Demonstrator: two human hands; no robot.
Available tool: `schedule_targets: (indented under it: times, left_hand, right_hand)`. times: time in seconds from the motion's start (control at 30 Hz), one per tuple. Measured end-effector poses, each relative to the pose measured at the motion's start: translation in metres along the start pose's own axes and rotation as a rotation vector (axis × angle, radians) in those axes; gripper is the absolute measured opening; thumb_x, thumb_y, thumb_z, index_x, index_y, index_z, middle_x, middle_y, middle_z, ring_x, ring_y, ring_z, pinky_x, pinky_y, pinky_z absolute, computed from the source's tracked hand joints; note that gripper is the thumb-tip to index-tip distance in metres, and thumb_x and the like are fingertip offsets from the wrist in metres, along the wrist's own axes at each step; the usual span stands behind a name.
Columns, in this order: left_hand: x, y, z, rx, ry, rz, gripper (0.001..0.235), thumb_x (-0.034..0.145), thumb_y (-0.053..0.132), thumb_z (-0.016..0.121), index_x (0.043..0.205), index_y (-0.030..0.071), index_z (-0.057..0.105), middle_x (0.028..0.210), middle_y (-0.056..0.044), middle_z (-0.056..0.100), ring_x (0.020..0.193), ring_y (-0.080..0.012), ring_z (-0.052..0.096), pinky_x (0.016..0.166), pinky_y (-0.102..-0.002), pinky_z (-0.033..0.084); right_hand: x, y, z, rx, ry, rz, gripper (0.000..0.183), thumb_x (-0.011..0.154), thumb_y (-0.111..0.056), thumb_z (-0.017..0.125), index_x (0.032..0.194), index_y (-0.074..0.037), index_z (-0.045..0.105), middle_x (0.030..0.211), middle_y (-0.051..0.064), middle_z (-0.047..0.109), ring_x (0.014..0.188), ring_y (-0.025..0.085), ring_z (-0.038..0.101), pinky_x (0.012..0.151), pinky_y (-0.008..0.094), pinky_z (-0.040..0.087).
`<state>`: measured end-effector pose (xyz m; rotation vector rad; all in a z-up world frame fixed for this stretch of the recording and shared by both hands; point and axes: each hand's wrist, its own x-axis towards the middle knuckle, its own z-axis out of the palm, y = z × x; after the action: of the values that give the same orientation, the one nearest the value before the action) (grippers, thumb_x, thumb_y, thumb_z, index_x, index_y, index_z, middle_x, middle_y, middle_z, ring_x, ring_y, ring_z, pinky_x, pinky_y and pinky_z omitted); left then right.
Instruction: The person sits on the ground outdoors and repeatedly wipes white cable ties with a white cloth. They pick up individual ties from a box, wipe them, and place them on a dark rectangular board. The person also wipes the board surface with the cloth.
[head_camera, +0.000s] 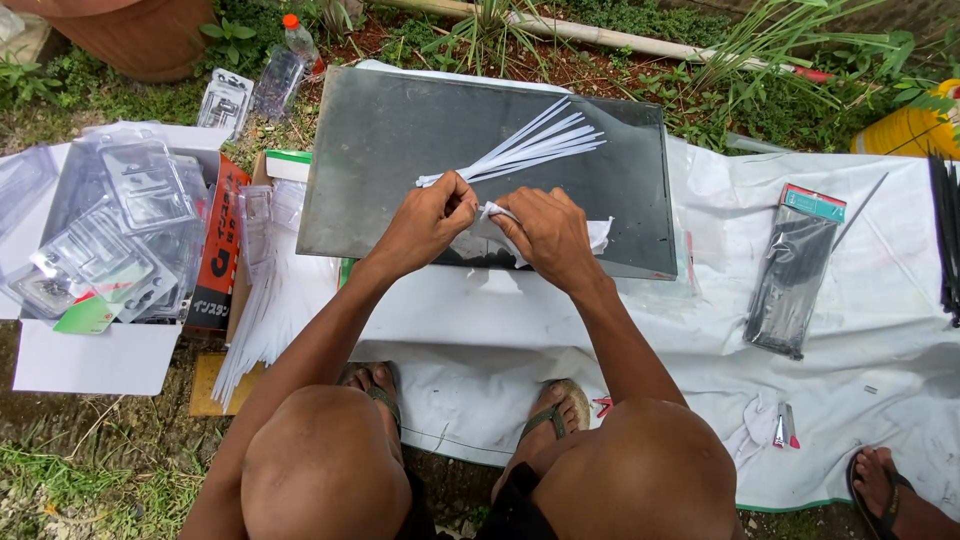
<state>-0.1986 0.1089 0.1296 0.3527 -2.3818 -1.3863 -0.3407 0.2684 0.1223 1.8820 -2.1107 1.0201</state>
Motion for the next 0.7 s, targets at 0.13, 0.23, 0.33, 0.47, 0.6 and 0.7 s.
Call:
schedule_targets:
  times: [0.13,0.23,0.33,0.47,0.6,0.7]
  left_hand:
    - [-0.004,-0.008,-0.013,-0.017,0.056,-0.002,0.013,0.099,0.015,0.058,0.091,0.006,0.060,0.063,-0.008,0.057,0.060,-0.0171,0.053,0.053,-0.030,0.043]
    - [-0.006,-0.012,-0.021,-0.025,0.092,-0.011,0.012,0.100,0.014,0.056,0.092,0.006,0.060,0.063,-0.008,0.057,0.060,-0.0168,0.052,0.053,-0.030,0.043]
    - [-0.006,-0.015,-0.029,-0.003,0.144,-0.025,0.012,0.101,0.014,0.056,0.093,0.005,0.060,0.064,-0.008,0.056,0.060,-0.0164,0.051,0.053,-0.030,0.042]
    - [-0.005,-0.024,-0.039,0.015,0.238,-0.012,0.011,0.101,0.012,0.055,0.094,0.005,0.059,0.066,-0.008,0.056,0.062,-0.0158,0.051,0.055,-0.030,0.043]
    - [-0.006,-0.027,-0.038,0.065,0.282,0.030,0.010,0.101,0.010,0.056,0.094,0.004,0.059,0.068,-0.010,0.058,0.062,-0.0182,0.054,0.055,-0.031,0.044]
    - [-0.005,-0.032,-0.045,0.113,0.345,0.054,0.009,0.101,0.008,0.055,0.094,0.003,0.057,0.068,-0.012,0.057,0.061,-0.0198,0.053,0.054,-0.033,0.044]
  right_hand:
    - [-0.010,0.017,-0.010,-0.053,-0.003,0.012,0.013,0.104,-0.024,0.064,0.100,-0.011,0.067,0.073,0.003,0.060,0.069,0.021,0.062,0.069,0.034,0.044]
    - [-0.021,0.038,-0.018,-0.110,-0.023,0.096,0.015,0.106,-0.027,0.062,0.104,-0.014,0.067,0.075,0.004,0.063,0.072,0.023,0.065,0.072,0.035,0.044]
    - [-0.035,0.061,-0.027,-0.160,-0.026,0.182,0.015,0.107,-0.029,0.063,0.104,-0.015,0.067,0.075,0.003,0.065,0.072,0.022,0.065,0.073,0.036,0.044]
    - [-0.055,0.087,-0.041,-0.233,-0.025,0.321,0.019,0.110,-0.029,0.063,0.107,-0.011,0.067,0.075,0.006,0.066,0.070,0.025,0.066,0.074,0.039,0.045]
    - [-0.059,0.091,-0.056,-0.253,0.103,0.437,0.015,0.111,-0.021,0.066,0.107,-0.007,0.069,0.080,0.013,0.070,0.074,0.033,0.070,0.077,0.045,0.049]
    - [-0.071,0.112,-0.064,-0.283,0.237,0.471,0.014,0.113,-0.016,0.066,0.108,-0.003,0.069,0.079,0.017,0.069,0.073,0.037,0.070,0.075,0.049,0.050]
